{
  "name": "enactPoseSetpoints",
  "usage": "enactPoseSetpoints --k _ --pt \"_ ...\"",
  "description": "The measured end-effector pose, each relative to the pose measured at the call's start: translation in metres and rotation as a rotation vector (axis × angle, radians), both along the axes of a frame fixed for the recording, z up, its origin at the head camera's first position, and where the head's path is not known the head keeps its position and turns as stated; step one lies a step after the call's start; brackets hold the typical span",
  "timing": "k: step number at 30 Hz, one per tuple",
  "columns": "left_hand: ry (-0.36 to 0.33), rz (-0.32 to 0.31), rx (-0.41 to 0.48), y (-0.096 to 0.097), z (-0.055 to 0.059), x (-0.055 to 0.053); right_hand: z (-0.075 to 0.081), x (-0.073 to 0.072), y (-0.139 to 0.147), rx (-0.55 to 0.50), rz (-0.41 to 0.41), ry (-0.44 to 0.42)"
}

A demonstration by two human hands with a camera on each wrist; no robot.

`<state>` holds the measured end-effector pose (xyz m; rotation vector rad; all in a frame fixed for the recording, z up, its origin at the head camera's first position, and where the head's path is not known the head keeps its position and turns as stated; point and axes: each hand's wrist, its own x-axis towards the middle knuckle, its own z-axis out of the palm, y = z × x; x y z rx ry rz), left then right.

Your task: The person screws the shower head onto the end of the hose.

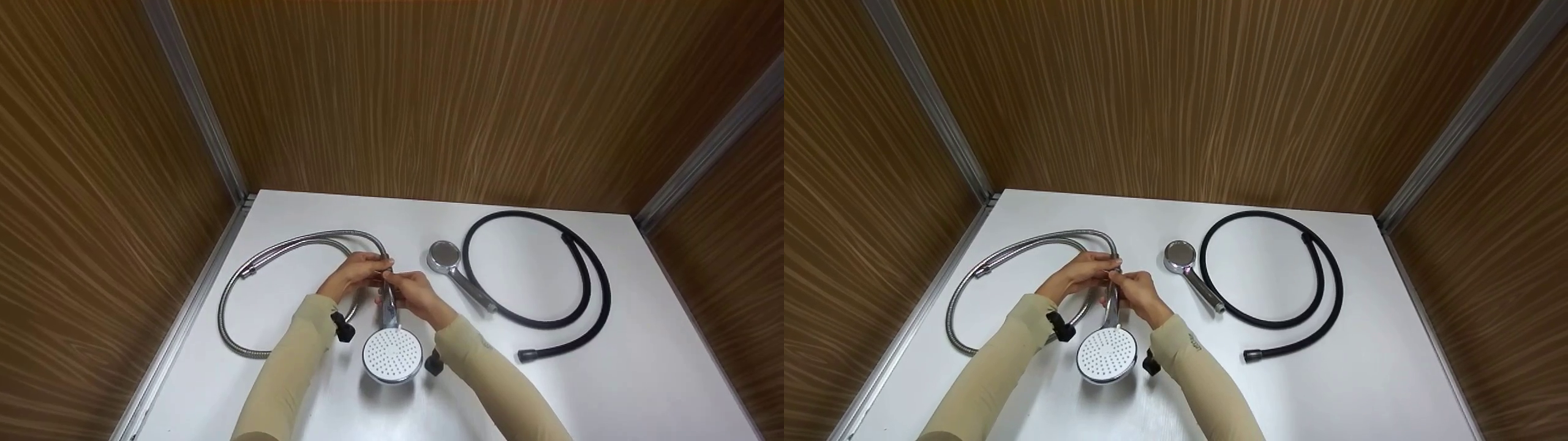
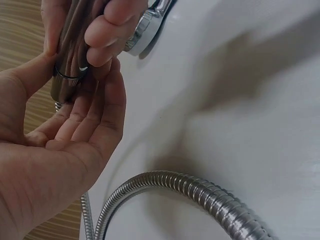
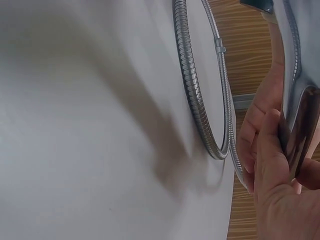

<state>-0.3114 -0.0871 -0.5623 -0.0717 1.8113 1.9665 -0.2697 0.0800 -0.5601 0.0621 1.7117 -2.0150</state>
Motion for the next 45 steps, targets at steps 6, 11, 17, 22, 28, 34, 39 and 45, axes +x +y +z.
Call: enactPoseSetpoints --k 6,11,17,22,28,34,39,45 --pt "0.017 -0.01 -0.025 0.0 0.003 -0.002 0.001 0.0 0.0 -0.006 -0.001 0.007" --pt "-0.014 0.01 -0.031 0.002 0.004 -0.003 0.002 -0.001 -0.002 -0.012 0.01 0.008" --pt "-0.057 0.064 0.012 0.007 0.005 -0.001 0.0 -0.002 -0.002 -0.012 0.003 0.015" --pt "-0.056 0.058 0.008 0.006 0.006 -0.002 0.003 -0.004 -0.003 -0.026 0.0 0.004" --pt "-0.046 0.045 0.023 0.003 0.006 -0.004 0.003 -0.005 -0.002 -0.028 -0.011 -0.002" --pt "-0.073 0.078 0.059 0.008 0.007 -0.005 0.001 -0.006 -0.001 -0.023 -0.011 0.004" --pt "-0.109 0.112 0.103 0.012 0.009 -0.007 0.001 -0.006 -0.001 -0.018 -0.012 0.01" --pt "-0.071 0.096 0.06 0.013 0.008 -0.004 0.003 -0.006 0.0 -0.013 -0.002 0.005"
